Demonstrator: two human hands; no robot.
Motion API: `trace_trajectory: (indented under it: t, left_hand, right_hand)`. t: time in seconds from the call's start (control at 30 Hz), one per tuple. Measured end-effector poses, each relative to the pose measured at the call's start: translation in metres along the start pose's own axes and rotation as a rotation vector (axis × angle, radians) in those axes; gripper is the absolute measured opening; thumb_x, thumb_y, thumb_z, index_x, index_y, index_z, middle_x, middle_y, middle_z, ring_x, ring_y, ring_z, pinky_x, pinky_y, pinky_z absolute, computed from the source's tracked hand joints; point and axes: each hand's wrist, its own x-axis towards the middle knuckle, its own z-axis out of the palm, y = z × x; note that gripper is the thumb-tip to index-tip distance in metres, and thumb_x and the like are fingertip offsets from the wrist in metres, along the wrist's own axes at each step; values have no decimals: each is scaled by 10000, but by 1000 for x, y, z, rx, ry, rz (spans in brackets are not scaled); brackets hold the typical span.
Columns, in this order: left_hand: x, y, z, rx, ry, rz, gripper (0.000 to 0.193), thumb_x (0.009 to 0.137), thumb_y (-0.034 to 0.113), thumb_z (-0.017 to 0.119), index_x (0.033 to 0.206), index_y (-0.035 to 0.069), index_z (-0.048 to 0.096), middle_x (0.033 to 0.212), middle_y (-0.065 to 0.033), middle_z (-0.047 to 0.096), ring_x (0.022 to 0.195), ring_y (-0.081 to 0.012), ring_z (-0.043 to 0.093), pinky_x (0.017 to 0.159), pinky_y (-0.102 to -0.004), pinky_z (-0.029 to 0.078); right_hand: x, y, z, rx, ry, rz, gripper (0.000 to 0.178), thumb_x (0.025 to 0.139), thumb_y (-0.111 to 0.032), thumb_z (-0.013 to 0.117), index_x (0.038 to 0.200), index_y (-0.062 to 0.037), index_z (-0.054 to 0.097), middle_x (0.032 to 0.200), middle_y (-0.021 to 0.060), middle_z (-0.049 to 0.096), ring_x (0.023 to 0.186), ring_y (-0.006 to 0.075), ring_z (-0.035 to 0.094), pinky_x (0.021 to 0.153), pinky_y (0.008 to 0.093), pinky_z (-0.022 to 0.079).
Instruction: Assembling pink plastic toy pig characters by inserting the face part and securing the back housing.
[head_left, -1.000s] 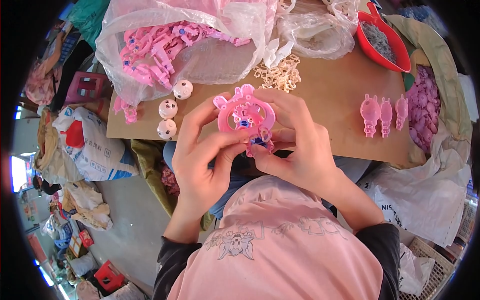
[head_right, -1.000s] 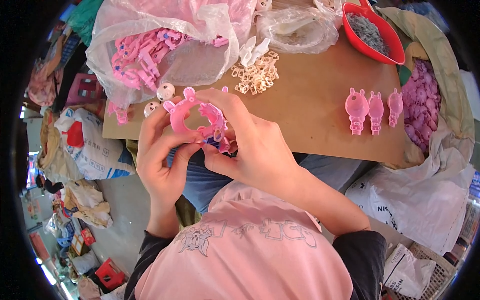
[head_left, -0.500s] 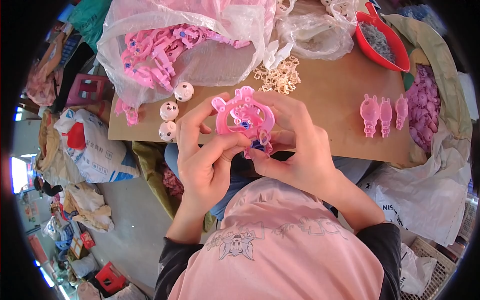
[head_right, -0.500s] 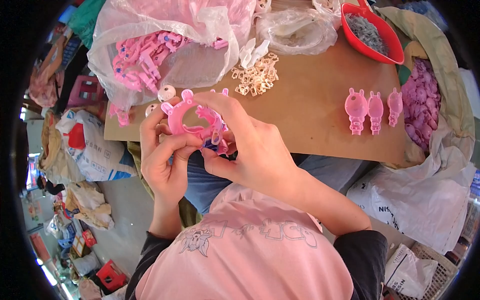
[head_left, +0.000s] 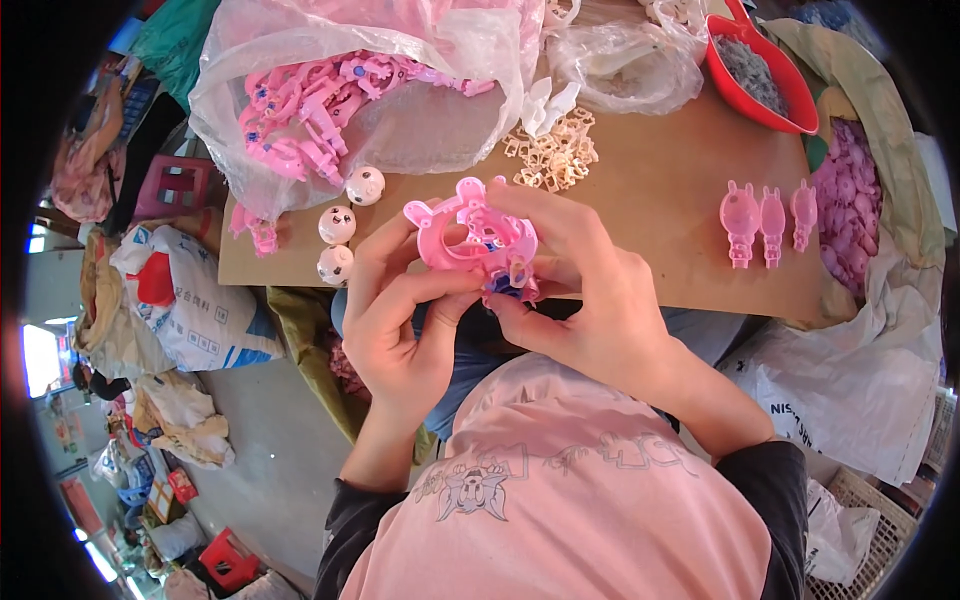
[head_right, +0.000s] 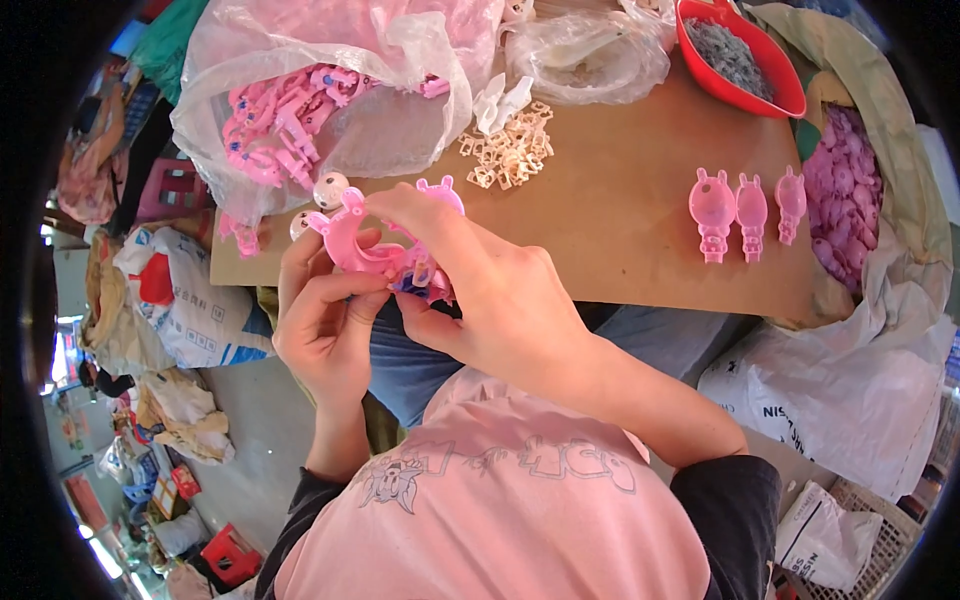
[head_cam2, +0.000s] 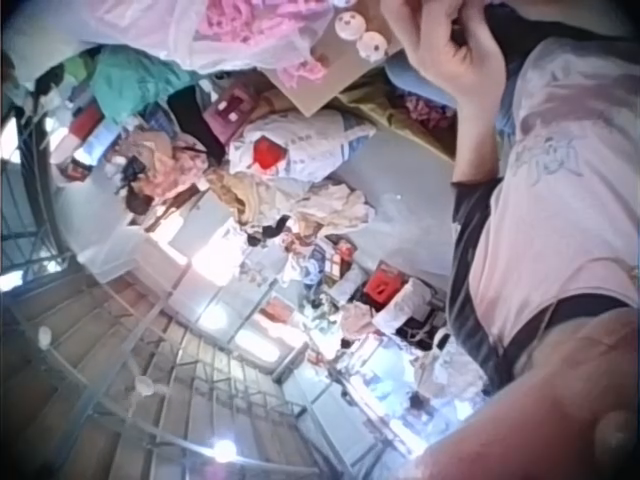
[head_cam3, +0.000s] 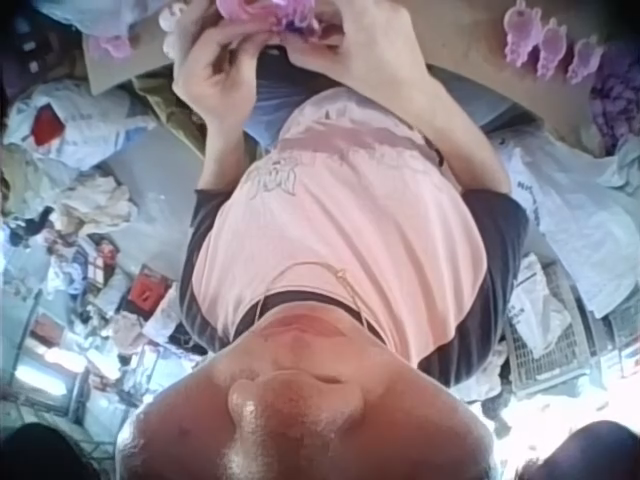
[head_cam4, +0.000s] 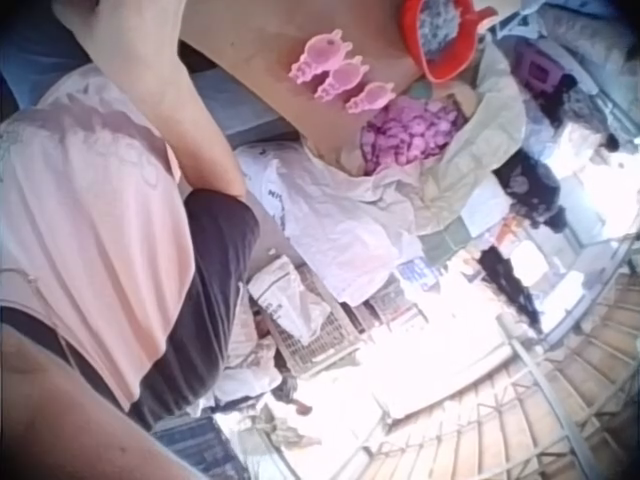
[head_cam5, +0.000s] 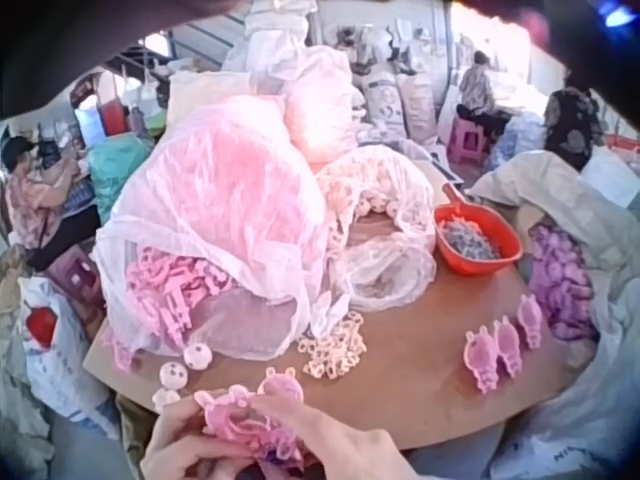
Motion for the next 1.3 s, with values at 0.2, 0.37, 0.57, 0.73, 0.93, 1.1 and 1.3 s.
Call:
trace_trajectory:
  t: [0.2, 0.37, 0.57, 0.73, 0.93, 1.1, 1.3]
  left_hand:
    - [3, 4, -2, 38, 0, 31, 152, 700, -71, 711, 839, -15, 687, 1199, -169, 514, 1026, -259, 592, 825, -335, 516]
    - [4, 7, -2, 34, -11, 49, 153, 696, -64, 718, 837, -6, 700, 1192, -174, 519, 1042, -257, 582, 825, -341, 519]
    - [7, 3, -3, -3, -64, 105, 156, 688, -84, 715, 813, 8, 710, 1205, -173, 514, 1051, -254, 575, 813, -316, 514]
    - [-5, 6, 3, -220, 99, 2, 146, 806, -22, 631, 951, -34, 650, 1272, -177, 468, 1129, -274, 520, 943, -360, 420]
    - [7, 4, 8, -462, 102, -220, 534, 870, 118, 617, 1299, 12, 317, 1358, -153, 379, 1166, -242, 479, 975, -364, 385]
    - [5, 14, 9, -742, 8, -535, 507, 855, 55, 620, 1263, 15, 321, 1300, -142, 438, 1142, -219, 502, 976, -330, 395]
    - [6, 9, 5, -874, 24, -680, 461, 812, 0, 652, 1189, 20, 387, 1134, -88, 516, 1072, -176, 525, 937, -318, 419]
  right_hand:
    - [0, 1, 1, -42, 97, -109, 654, 697, -29, 682, 1285, -165, 429, 1235, 93, 548, 931, 246, 637, 629, 329, 546]
    - [-1, -3, -3, -5, -3, -71, 614, 739, 73, 676, 1270, -48, 393, 1323, 123, 472, 1117, 256, 564, 816, 333, 557]
    - [-3, -3, -2, 78, -7, 8, 605, 759, 98, 656, 1267, -20, 350, 1311, 153, 472, 1132, 267, 550, 852, 345, 537]
    - [1, -5, -1, 216, 76, -42, 596, 758, 111, 649, 1241, -14, 324, 1281, 180, 478, 1165, 287, 519, 865, 359, 530]
    - [1, -1, 0, 234, 92, -49, 591, 756, 115, 650, 1226, -21, 319, 1277, 184, 472, 1192, 298, 493, 873, 369, 529]
    - [0, -1, 0, 182, 93, -48, 593, 759, 100, 660, 1227, -16, 316, 1290, 189, 472, 1179, 290, 507, 865, 363, 532]
    - [-4, 1, 2, 86, 79, -67, 556, 770, 81, 661, 1217, 4, 341, 1266, 189, 509, 1126, 274, 552, 853, 359, 534]
